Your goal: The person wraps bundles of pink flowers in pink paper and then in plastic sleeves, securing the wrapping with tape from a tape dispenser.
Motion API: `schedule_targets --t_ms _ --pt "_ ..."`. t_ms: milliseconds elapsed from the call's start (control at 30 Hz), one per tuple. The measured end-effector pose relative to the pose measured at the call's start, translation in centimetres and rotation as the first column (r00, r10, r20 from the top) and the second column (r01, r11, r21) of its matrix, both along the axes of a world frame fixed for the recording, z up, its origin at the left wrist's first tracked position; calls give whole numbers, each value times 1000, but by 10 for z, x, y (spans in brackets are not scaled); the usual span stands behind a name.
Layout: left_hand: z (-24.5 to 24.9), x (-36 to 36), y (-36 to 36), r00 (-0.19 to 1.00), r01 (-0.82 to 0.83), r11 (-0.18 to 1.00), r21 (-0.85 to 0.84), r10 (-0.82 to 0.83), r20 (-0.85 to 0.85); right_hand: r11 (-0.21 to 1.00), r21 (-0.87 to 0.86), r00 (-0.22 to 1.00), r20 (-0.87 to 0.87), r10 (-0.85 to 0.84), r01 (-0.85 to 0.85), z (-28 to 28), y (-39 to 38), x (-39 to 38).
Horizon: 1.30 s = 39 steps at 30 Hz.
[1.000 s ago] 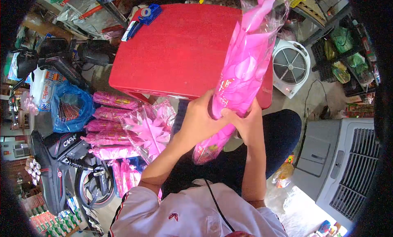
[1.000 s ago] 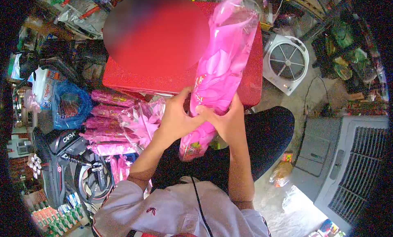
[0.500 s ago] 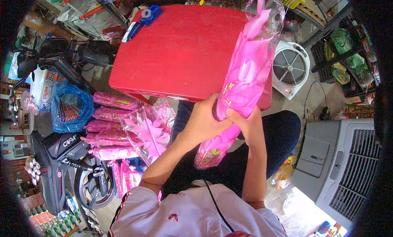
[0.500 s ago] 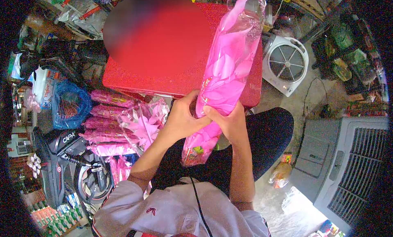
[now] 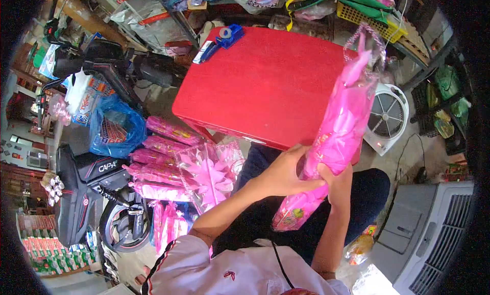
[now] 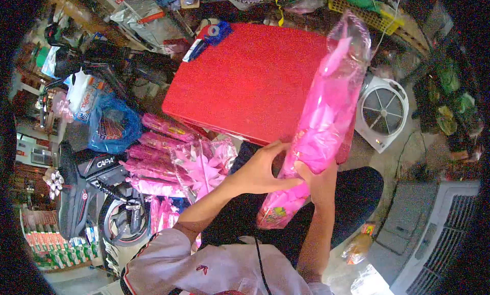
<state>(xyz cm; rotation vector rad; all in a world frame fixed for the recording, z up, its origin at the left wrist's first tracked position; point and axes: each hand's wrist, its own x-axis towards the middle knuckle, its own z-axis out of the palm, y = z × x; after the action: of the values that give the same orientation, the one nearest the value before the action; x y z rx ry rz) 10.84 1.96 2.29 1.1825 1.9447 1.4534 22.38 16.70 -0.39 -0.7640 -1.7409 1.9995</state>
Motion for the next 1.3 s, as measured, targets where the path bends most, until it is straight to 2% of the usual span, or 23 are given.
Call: schedule_targets --t_ms 67,100,133,200,267,300,400,467,533,600,633,733,767,867,900,1000,1033,1067,1133,1200,1233,1267,1300 --pt "13 -11 -3 988 77 994 -79 -65 137 999 -28 999 16 -41 42 -5 4 6" --pt "14 -15 -5 993 48 995 -85 -38 114 996 51 995 57 -81 78 -8 5 9" --pt "17 -20 -8 996 19 996 -91 -11 91 996 -31 997 15 -77 78 -9 7 11" --pt "35 -56 -8 993 80 987 -140 -67 95 978 -197 995 -70 -77 62 -11 10 12" --pt "56 -99 0 991 -134 982 -129 135 -2 957 -282 990 -104 -99 66 -18 16 15" --pt "55 -133 5 966 -244 962 -126 229 -122 944 -323 986 -119 -113 69 -21 17 17" --pt "45 -252 13 796 -536 830 -155 435 -422 921 -374 982 -106 -159 109 -26 20 18" --pt "8 -349 4 487 -660 751 12 439 -755 918 -382 977 -126 -169 110 -31 21 19" --pt "-16 -418 -11 351 -712 700 53 420 -837 912 -397 974 -145 -174 104 -38 22 19" --pt "-48 -479 -32 327 -629 776 38 310 -893 899 -428 972 -154 -175 94 -45 22 18" --pt "-46 -487 -30 312 -583 812 24 251 -916 913 -402 971 -179 -157 73 -43 22 15" --pt "-26 -467 -16 559 -552 819 -153 228 -797 935 -352 969 -218 -117 34 -31 21 12" --pt "-25 -464 -17 534 -524 843 -120 216 -817 934 -356 970 -217 -112 28 -27 21 10" --pt "-22 -458 -6 520 -563 817 -122 236 -821 943 -333 977 -194 -84 15 -26 21 7" --pt "-22 -455 -3 455 -618 782 -84 268 -849 948 -319 980 -185 -72 9 -25 20 5" --pt "-3 -433 -3 506 -625 780 -33 372 -778 935 -356 969 -234 -83 -6 -8 17 -3" --pt "5 -424 -3 573 -546 835 70 433 -696 936 -352 969 -233 -78 -9 -9 16 -3" --pt "9 -411 -6 508 -596 799 81 453 -732 938 -346 970 -229 -76 -8 -13 17 -2" --pt "8 -372 -11 491 -568 801 189 515 -703 932 -362 975 -202 -91 12 -16 18 -1" --pt "8 -301 -13 783 -452 874 176 483 -392 908 -416 984 -138 -114 46 -17 15 -1" --pt "4 -265 -22 899 -426 904 32 427 -94 902 -429 982 -138 -130 59 -19 14 -1" --pt "3 -230 -32 903 -360 928 -92 371 217 891 -451 979 -154 -137 54 -18 16 -1" --pt "10 -190 -33 854 -289 929 -233 360 376 880 -474 975 -172 -141 44 -16 16 -1"
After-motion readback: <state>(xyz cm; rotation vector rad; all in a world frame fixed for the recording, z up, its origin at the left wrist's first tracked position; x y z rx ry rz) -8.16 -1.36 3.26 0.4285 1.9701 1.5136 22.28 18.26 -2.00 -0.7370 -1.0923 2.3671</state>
